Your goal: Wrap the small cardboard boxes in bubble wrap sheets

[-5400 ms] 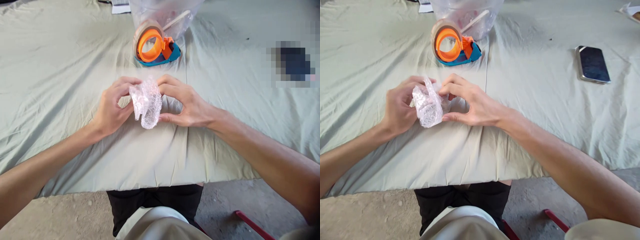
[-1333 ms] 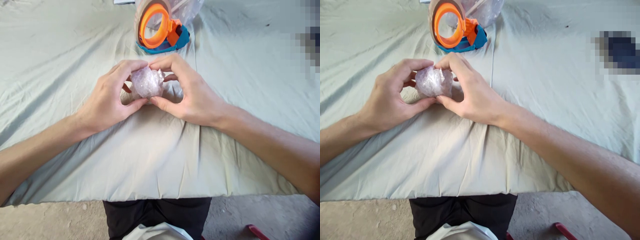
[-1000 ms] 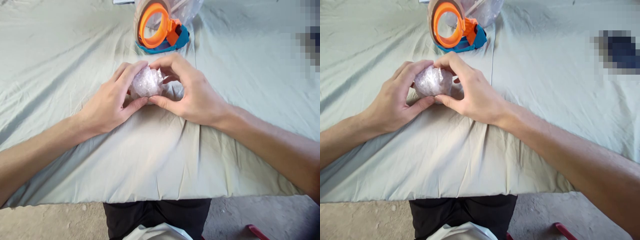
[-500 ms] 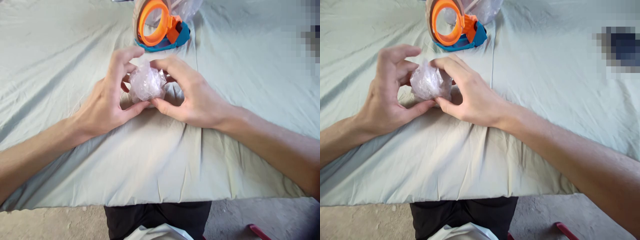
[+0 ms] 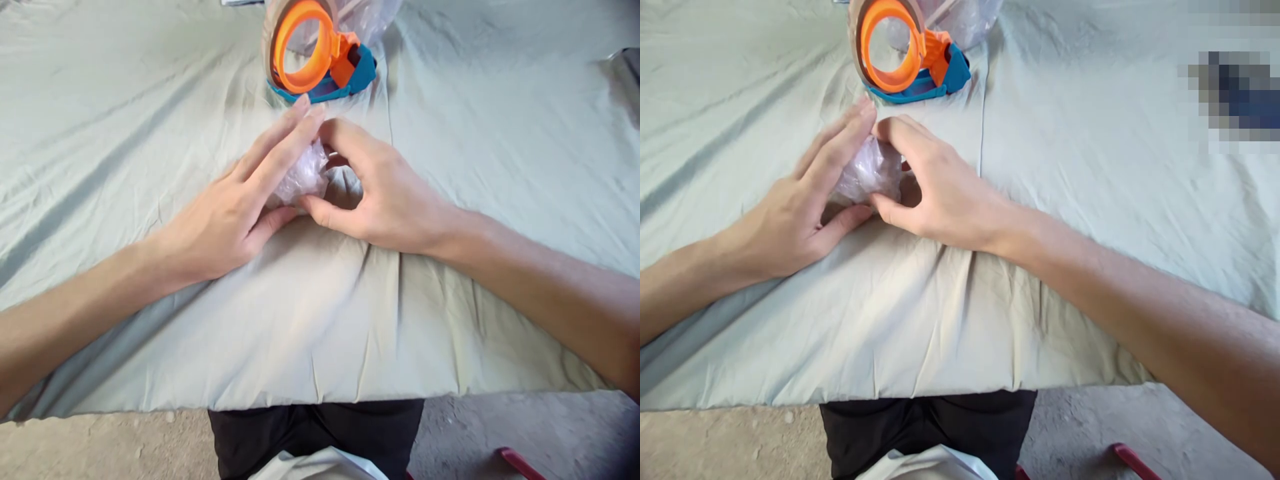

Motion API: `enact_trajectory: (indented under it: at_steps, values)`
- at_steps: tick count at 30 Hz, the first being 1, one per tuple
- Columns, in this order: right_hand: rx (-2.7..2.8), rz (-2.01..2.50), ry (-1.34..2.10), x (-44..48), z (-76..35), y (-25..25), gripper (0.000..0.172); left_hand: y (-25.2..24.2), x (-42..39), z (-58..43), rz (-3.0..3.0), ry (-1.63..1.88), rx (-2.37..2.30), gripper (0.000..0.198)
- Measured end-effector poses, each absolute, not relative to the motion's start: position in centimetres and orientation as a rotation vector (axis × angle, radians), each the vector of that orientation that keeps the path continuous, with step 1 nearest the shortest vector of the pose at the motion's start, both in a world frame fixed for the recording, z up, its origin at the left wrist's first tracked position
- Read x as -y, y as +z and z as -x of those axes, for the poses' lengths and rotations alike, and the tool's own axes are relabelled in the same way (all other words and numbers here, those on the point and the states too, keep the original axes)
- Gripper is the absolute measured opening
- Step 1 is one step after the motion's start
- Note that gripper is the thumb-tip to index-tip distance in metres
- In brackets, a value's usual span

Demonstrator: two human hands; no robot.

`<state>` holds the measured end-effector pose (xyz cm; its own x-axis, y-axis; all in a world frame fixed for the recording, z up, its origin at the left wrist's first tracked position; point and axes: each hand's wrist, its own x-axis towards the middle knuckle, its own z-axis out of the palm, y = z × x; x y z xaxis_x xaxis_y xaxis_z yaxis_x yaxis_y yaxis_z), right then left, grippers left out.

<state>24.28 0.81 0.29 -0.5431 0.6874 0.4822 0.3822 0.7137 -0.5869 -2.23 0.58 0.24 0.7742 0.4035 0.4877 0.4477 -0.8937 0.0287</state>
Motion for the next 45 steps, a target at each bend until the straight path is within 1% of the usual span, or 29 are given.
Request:
enact_trajectory:
  at_steps: [3,6,7,10,11,12,13,14,16,18,22,25,29,32,37,41,43,45]
  values:
    - [2.186,0.842,0.553,-0.8,-24.2,0.3,0.031,-0.2,-0.9,2.6,2.965,-0.722,0.791,0.080]
    - [2.183,0.846,0.555,-0.8,-24.2,0.3,0.035,-0.3,-0.9,2.8,2.969,-0.746,0.766,0.076]
    - [2.183,0.843,0.556,-0.8,-24.2,0.2,0.038,-0.4,-0.8,2.9,2.927,-0.824,0.733,0.075]
    - [2.193,0.841,0.556,-0.8,-24.3,0.2,0.052,-1.0,-0.6,3.0,2.616,-1.274,0.708,0.067]
    - [2.196,0.846,0.556,-0.8,-24.4,0.3,0.054,-1.2,-0.5,2.9,2.524,-1.388,0.707,0.063]
    - [2.197,0.852,0.557,-0.8,-24.4,0.3,0.054,-1.3,-0.6,2.9,2.501,-1.422,0.714,0.059]
    - [2.194,0.856,0.558,-0.8,-24.4,0.3,0.052,-1.4,-0.7,2.8,2.578,-1.357,0.695,0.060]
    - [2.191,0.859,0.561,-0.8,-24.3,0.4,0.049,-1.3,-0.8,2.8,2.706,-1.221,0.669,0.064]
    - [2.188,0.864,0.570,-0.7,-24.3,0.5,0.042,-1.1,-1.2,2.7,2.957,-0.869,0.712,0.078]
    - [2.192,0.866,0.579,-0.7,-24.2,0.5,0.039,-0.7,-1.4,2.8,3.051,-0.718,0.786,0.086]
    - [2.203,0.854,0.568,-0.7,-24.2,0.4,0.039,-0.5,-1.5,2.9,3.064,-0.737,0.764,0.087]
    - [2.219,0.841,0.532,-0.8,-24.3,0.7,0.038,-0.5,-1.3,2.9,3.020,-0.790,0.770,0.084]
    - [2.232,0.893,0.487,-0.1,-24.1,0.7,0.050,-0.3,-1.4,3.0,3.031,-0.790,0.748,0.080]
    - [2.191,0.967,0.583,2.3,-22.9,-1.2,0.056,0.0,-1.5,3.1,3.042,-0.744,0.780,0.079]
    - [2.218,1.084,0.719,10.2,-18.8,-7.5,0.056,0.5,-1.2,2.9,3.059,-0.725,0.794,0.081]
    - [2.231,1.179,0.769,16.4,-16.2,-12.3,0.054,0.4,-1.6,2.9,3.094,-0.691,0.800,0.085]
    - [2.245,1.213,0.801,19.3,-15.4,-14.5,0.050,0.4,-2.0,3.0,3.093,-0.661,0.746,0.090]
    - [2.238,1.294,0.833,22.1,-14.7,-16.8,0.046,0.3,-2.4,3.2,3.063,-0.659,0.733,0.089]
